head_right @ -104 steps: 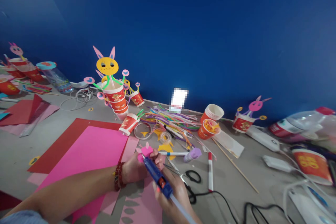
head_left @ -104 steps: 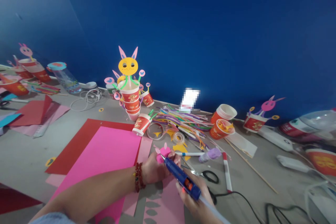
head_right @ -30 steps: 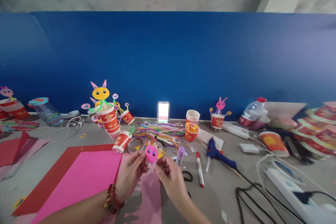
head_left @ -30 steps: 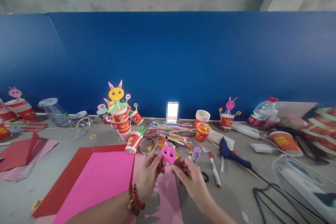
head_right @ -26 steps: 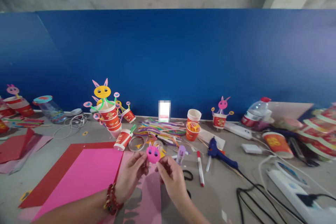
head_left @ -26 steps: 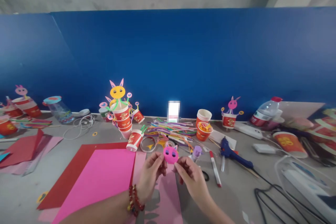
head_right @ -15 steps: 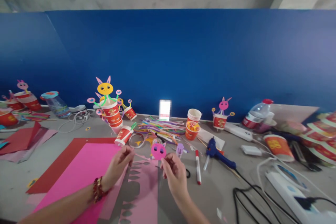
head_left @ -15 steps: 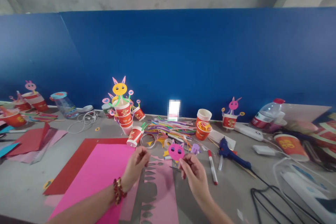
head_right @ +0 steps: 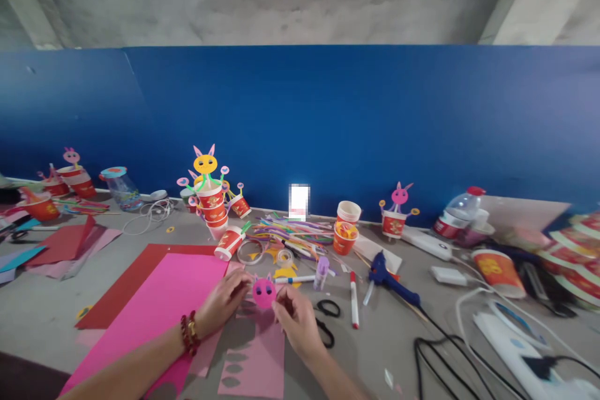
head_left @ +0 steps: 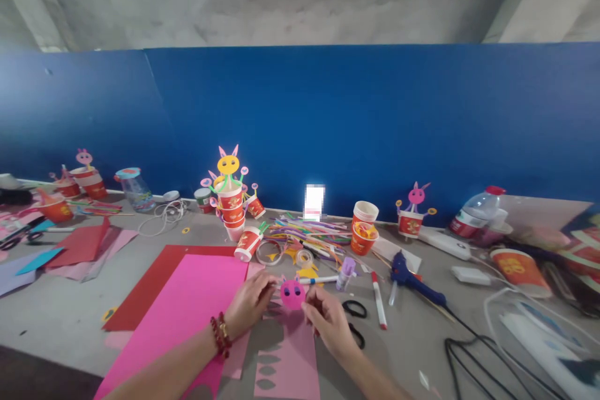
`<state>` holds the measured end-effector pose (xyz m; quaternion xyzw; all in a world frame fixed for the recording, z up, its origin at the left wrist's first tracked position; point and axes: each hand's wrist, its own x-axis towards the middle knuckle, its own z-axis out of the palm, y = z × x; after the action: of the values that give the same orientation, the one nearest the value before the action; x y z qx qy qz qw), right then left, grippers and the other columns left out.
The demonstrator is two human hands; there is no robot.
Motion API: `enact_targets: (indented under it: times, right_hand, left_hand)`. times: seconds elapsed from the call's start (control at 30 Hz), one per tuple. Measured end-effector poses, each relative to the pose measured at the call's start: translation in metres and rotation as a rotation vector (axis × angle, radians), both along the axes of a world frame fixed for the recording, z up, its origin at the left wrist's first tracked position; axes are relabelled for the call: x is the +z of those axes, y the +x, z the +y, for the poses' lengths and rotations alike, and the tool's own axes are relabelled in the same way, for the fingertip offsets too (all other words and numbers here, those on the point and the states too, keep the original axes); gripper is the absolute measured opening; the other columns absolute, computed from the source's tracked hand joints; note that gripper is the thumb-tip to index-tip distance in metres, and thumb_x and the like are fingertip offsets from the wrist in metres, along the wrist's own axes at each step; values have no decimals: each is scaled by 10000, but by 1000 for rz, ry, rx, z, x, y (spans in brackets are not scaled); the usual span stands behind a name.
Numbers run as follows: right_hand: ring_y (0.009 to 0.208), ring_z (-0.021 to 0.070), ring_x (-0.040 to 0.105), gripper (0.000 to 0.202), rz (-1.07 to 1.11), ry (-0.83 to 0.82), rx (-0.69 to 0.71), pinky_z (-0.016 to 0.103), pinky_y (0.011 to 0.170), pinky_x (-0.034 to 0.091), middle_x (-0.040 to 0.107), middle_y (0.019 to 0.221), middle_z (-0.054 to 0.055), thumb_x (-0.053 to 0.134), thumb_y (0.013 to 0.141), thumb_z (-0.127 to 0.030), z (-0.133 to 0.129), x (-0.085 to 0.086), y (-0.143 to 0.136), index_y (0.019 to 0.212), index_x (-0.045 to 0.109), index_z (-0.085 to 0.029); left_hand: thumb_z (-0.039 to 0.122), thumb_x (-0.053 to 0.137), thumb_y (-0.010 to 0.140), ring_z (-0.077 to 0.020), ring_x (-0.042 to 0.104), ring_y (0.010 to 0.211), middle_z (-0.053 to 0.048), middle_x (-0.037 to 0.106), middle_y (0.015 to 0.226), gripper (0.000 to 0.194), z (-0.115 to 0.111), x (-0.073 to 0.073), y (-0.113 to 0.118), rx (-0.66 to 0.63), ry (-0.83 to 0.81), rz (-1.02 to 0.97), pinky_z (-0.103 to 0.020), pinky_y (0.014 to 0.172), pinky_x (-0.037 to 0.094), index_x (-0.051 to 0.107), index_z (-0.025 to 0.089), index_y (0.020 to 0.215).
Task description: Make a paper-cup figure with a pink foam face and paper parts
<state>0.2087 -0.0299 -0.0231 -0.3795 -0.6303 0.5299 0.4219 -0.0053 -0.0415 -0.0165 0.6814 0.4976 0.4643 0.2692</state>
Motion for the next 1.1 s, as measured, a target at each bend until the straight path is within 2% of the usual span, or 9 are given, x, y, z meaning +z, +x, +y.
enact_targets:
  times: [0.17,0.27,0.37,0.43,0.5,0.6,0.73,0.93,1.1]
  right_hand:
    - [416,90,379,159,-37,5,19,198,411,288,496,515,-64,579,777,-263,0,-3,-4,663,483,-210]
    - [413,91,382,169,-20,-14,24,198,408,288,502,517,-62,586,785,-286,0,-6,-5,673,487,-209]
    - [426,91,390,196,-9,-36,17,189,399,285,498,525,-56,593,788,-315,1,-9,-4,674,474,-210]
    - [437,88,390,221,-8,-43,12,179,393,282,484,533,-55,598,784,-334,2,-10,-3,665,461,-210]
    - [430,81,373,238,-7,-53,9,172,389,284,473,533,-61,596,790,-357,3,-10,-2,669,452,-211]
    - [415,75,355,259,-4,-62,5,165,379,283,476,526,-64,600,797,-387,3,-10,-1,677,447,-215]
    - [406,77,360,266,5,-64,0,170,370,279,484,537,-58,606,803,-397,3,-9,0,678,457,-215]
    - [378,70,344,280,28,-78,15,177,363,255,478,524,-64,601,824,-407,4,-15,2,684,451,-217]
    - [379,60,322,389,124,-105,-4,164,363,256,486,537,-63,600,823,-558,6,-18,4,718,456,-212]
  left_hand:
    - [393,602,855,-139,457,511,16,527,552,294,-4,-12,-7,111,9,73,-239,530,315,581,206,630]
    - [381,591,856,-133,419,482,23,461,496,365,-2,-14,-18,200,54,115,-250,521,305,513,205,547]
    - [396,528,892,-183,553,640,-23,598,701,212,10,-2,-37,330,98,120,-283,643,419,595,220,795]
    - [429,486,910,-229,602,809,-63,632,895,240,23,9,-55,449,107,153,-323,743,462,565,217,989]
    - [480,499,888,-286,598,954,-94,626,991,313,36,16,-73,548,90,220,-375,836,459,545,202,1024]
    - [536,547,839,-324,628,905,-91,655,898,365,51,16,-89,565,2,327,-392,767,471,563,197,976]
    - [553,547,836,-328,668,808,-93,683,823,416,59,8,-87,558,-93,415,-355,646,455,563,192,1041]
    - [483,531,862,-326,699,851,-152,703,1028,461,60,-1,-74,528,-139,408,-338,606,477,500,173,1201]
    - [448,494,898,-278,681,980,-159,609,1268,556,37,-5,-63,467,-37,313,-349,720,541,343,201,1373]
